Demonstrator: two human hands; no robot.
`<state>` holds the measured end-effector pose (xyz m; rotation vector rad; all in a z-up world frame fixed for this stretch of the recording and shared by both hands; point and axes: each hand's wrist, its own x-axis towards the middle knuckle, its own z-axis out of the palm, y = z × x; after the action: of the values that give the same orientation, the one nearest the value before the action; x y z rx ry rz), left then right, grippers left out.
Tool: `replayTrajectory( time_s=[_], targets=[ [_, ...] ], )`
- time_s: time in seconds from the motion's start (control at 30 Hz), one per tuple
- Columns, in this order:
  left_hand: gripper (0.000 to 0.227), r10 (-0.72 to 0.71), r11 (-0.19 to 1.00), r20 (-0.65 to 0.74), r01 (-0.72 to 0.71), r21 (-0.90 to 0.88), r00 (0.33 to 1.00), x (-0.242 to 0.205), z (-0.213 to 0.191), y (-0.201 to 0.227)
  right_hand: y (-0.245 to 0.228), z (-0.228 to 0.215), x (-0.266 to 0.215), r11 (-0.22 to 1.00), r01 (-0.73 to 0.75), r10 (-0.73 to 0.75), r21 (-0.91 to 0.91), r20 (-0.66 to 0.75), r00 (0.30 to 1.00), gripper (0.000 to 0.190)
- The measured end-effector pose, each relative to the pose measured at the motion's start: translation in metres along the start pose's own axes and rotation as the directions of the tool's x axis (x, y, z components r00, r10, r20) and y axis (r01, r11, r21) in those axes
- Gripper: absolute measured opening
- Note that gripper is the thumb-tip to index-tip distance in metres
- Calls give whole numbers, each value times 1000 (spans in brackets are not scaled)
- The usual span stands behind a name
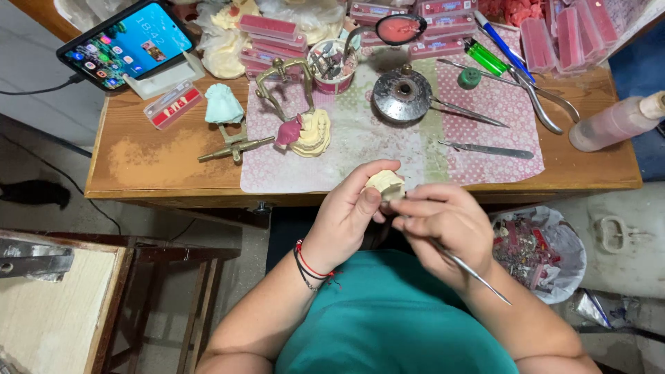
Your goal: The person uses a metal sculpting tool to carve and shape a yellow wax dental model held in their left hand. They repeatedly smooth the surface and refine the edges of the model throughout the video.
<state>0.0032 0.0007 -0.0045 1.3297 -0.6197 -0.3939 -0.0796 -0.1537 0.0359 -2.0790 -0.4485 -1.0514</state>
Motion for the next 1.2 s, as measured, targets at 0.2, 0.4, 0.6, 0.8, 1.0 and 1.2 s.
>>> replayTrajectory(
  time_s=[0.2,0.4,0.6,0.8,1.0,1.2],
  targets=[
    [55,117,985,31,-120,127,993,5,-1,14,6,0,-3,1000,-3,3,-2,8,1000,11],
    [56,149,973,62,-157,168,987,7,-4,20,12,1,-7,998,41,-41,-53,-15,999,10],
    [58,194,940,74,-207,271,978,9,-6,18,12,-4,-8,997,38,-38,-65,-3,999,10],
    [59,222,898,73,-233,373,972,9,-5,15,14,-10,-11,995,17,-17,-96,4,1000,10],
    [69,430,574,198,-436,694,881,8,-10,-1,35,-29,-29,971,-190,192,144,0,981,13],
    [68,428,439,278,-467,768,860,5,-13,-2,75,-89,-5,620,-641,678,-452,-102,728,26]
  ],
)
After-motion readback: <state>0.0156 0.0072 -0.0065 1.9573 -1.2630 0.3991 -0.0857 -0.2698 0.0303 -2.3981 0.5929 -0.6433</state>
